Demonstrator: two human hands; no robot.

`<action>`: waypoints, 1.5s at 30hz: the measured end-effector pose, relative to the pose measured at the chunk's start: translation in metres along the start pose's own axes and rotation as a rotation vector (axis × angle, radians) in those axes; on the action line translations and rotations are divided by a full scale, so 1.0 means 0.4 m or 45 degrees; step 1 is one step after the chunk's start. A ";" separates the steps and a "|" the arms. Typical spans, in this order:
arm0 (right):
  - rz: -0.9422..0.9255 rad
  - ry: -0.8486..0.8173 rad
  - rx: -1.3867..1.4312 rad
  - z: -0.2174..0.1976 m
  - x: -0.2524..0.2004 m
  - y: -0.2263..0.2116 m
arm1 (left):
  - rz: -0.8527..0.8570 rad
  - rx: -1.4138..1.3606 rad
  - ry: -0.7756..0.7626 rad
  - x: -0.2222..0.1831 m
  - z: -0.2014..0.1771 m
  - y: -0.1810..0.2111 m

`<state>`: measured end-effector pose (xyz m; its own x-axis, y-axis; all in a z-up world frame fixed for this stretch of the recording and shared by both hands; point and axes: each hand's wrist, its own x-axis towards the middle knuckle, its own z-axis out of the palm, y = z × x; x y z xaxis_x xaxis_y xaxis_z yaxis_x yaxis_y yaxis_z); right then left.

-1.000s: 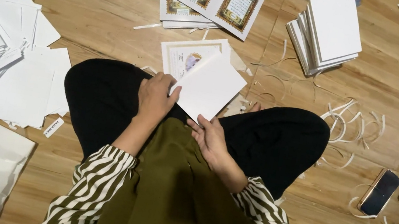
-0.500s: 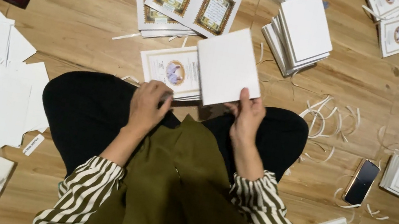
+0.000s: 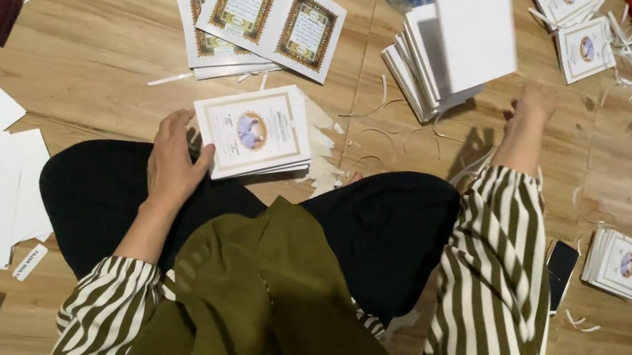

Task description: Assembling booklets by picking up printed sheets, folding them, and stacking them on the floor.

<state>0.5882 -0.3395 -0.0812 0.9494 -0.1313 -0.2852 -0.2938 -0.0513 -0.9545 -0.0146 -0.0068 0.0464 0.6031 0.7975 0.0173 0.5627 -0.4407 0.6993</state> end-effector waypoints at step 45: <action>-2.224 -1.266 -1.305 0.624 -1.283 0.006 | -0.311 -0.099 -0.222 0.019 0.068 -0.084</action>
<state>0.1278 -0.0253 0.0411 -0.0995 0.9593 0.2643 0.9950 0.0980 0.0191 -0.0136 0.0029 0.0037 0.5470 0.7901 -0.2767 0.6621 -0.2062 0.7205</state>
